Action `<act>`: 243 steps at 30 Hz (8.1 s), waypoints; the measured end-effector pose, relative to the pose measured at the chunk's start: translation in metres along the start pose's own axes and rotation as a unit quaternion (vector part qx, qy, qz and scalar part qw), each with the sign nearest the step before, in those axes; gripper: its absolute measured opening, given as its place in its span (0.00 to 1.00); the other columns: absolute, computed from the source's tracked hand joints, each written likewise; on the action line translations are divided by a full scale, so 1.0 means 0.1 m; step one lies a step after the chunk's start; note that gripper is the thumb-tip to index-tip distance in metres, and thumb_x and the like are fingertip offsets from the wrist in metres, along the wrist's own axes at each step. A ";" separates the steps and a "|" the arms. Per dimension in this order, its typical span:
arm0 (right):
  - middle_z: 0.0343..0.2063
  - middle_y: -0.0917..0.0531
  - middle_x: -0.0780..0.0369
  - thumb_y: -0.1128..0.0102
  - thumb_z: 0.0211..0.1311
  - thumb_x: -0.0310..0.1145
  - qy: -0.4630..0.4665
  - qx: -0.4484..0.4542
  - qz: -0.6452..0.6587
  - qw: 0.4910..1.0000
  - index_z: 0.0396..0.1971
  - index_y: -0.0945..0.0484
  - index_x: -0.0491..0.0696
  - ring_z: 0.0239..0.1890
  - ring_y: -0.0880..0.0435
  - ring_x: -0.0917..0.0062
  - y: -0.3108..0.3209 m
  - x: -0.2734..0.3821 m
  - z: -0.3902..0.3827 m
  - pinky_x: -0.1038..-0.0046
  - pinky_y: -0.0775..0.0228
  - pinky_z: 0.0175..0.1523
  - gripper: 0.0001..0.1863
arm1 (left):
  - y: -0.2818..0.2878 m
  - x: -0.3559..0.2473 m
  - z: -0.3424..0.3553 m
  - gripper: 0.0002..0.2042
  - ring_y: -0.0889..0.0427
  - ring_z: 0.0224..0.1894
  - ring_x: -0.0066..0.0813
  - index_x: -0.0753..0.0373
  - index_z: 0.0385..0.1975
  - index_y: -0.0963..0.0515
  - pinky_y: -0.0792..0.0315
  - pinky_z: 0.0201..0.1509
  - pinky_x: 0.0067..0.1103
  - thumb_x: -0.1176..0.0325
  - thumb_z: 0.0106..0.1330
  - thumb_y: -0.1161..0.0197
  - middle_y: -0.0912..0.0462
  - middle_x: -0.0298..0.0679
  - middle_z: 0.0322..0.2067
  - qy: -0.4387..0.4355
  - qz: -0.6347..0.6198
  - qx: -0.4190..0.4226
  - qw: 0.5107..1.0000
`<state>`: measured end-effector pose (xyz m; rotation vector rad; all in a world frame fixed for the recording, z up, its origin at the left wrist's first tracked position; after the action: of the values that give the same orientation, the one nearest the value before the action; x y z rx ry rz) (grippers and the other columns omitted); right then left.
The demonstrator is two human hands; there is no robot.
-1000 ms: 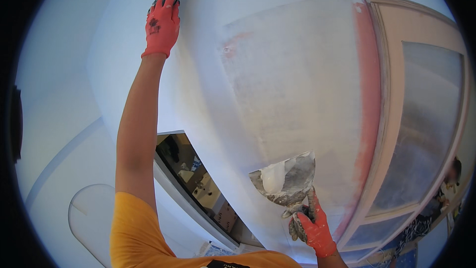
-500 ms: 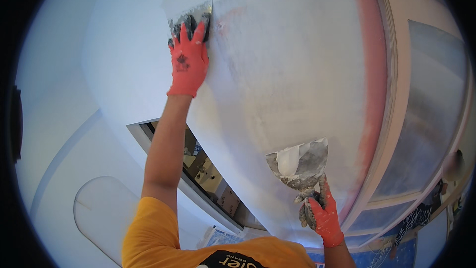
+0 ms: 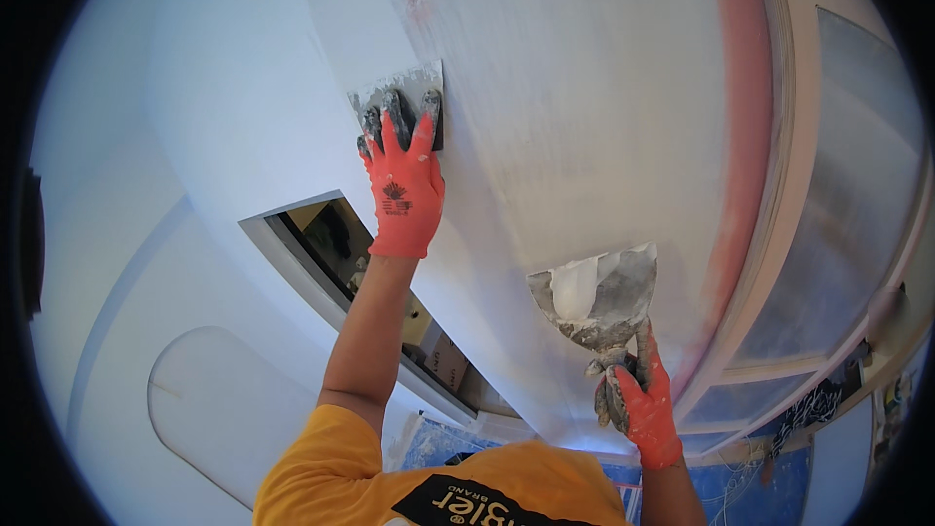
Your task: The person applies plaster to a wall using a trowel and hawk, smoothing the surface to cover imperfections. They climb a ladder to reach higher sections, scoop plaster from a board on the floor, and work on a wall section near a curved light fixture.
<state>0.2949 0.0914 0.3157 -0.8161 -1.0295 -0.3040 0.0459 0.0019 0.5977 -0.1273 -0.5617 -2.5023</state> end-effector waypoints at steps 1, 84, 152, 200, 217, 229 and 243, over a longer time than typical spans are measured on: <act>0.38 0.22 0.57 0.52 0.64 0.20 -0.011 0.005 0.020 1.000 0.74 0.52 0.49 0.27 0.23 0.79 0.00 -0.02 0.00 0.76 0.28 0.31 0.39 | -0.05 -0.01 -0.09 0.22 0.41 0.63 0.77 0.52 0.63 0.30 0.50 0.69 0.57 0.72 0.68 0.46 0.42 0.64 0.65 0.005 -0.003 0.006 1.000; 0.40 0.19 0.56 0.46 0.67 0.23 -0.146 0.189 0.122 0.964 0.58 0.31 0.43 0.39 0.18 0.71 0.32 -0.24 -0.17 0.68 0.24 0.44 0.20 | 1.18 0.28 1.04 0.23 0.24 0.54 0.53 0.53 0.56 0.23 0.34 0.64 0.42 0.74 0.58 0.38 0.24 0.51 0.56 -0.118 0.170 -0.239 0.949; 0.32 0.20 0.58 0.42 0.63 0.24 -0.266 0.062 -0.181 0.945 0.46 0.22 0.42 0.32 0.20 0.74 0.69 -0.16 -0.22 0.68 0.26 0.37 0.11 | -0.13 -0.24 -5.17 0.20 0.19 0.48 0.45 0.56 0.58 0.26 0.25 0.53 0.39 0.73 0.65 0.47 0.20 0.49 0.49 0.610 -0.288 0.235 0.700; 0.37 0.14 0.58 0.31 0.59 0.36 -0.222 -0.065 -0.483 0.845 0.49 0.21 0.43 0.39 0.16 0.79 1.92 -1.36 -1.34 0.72 0.25 0.45 0.20 | -0.31 1.26 -4.18 0.17 0.19 0.33 0.35 0.57 0.47 0.26 0.22 0.34 0.30 0.51 0.70 0.43 0.20 0.38 0.36 0.745 -0.538 -0.006 0.395; 0.26 0.13 0.59 0.26 0.54 0.41 -0.307 -0.108 -0.521 0.789 0.32 0.16 0.41 0.28 0.16 0.76 2.42 -1.55 -1.87 0.70 0.27 0.36 0.17 | -0.23 1.61 -4.85 0.23 0.27 0.59 0.32 0.62 0.63 0.36 0.30 0.62 0.29 0.63 0.71 0.43 0.27 0.38 0.58 0.645 -0.522 0.180 0.528; 0.24 0.15 0.58 0.29 0.55 0.46 -0.358 -0.073 -0.560 0.743 0.32 0.16 0.42 0.27 0.15 0.70 2.12 -1.42 -1.77 0.68 0.26 0.36 0.19 | -0.23 1.35 -4.98 0.25 0.29 0.62 0.32 0.62 0.66 0.39 0.32 0.65 0.30 0.61 0.74 0.46 0.30 0.38 0.62 0.738 -0.571 0.140 0.331; 0.23 0.20 0.67 0.33 0.62 0.42 -0.304 -0.483 -0.063 0.819 0.35 0.20 0.48 0.22 0.21 0.80 1.36 -1.08 -2.11 0.74 0.29 0.26 0.13 | -0.44 -0.06 -3.48 0.24 0.24 0.58 0.30 0.57 0.63 0.30 0.29 0.62 0.33 0.52 0.73 0.44 0.24 0.34 0.57 0.667 -0.491 0.530 0.182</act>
<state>0.4534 0.0150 0.1069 -1.8529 -1.5451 -0.7409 0.0376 -0.1079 0.2648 3.2486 -1.3782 -0.8584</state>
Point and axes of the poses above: each hand's wrist, its own z-axis towards the middle knuckle, its own y-axis out of the back of the hand, x = y × z, the point moved 9 cm from there along z, towards the middle knuckle
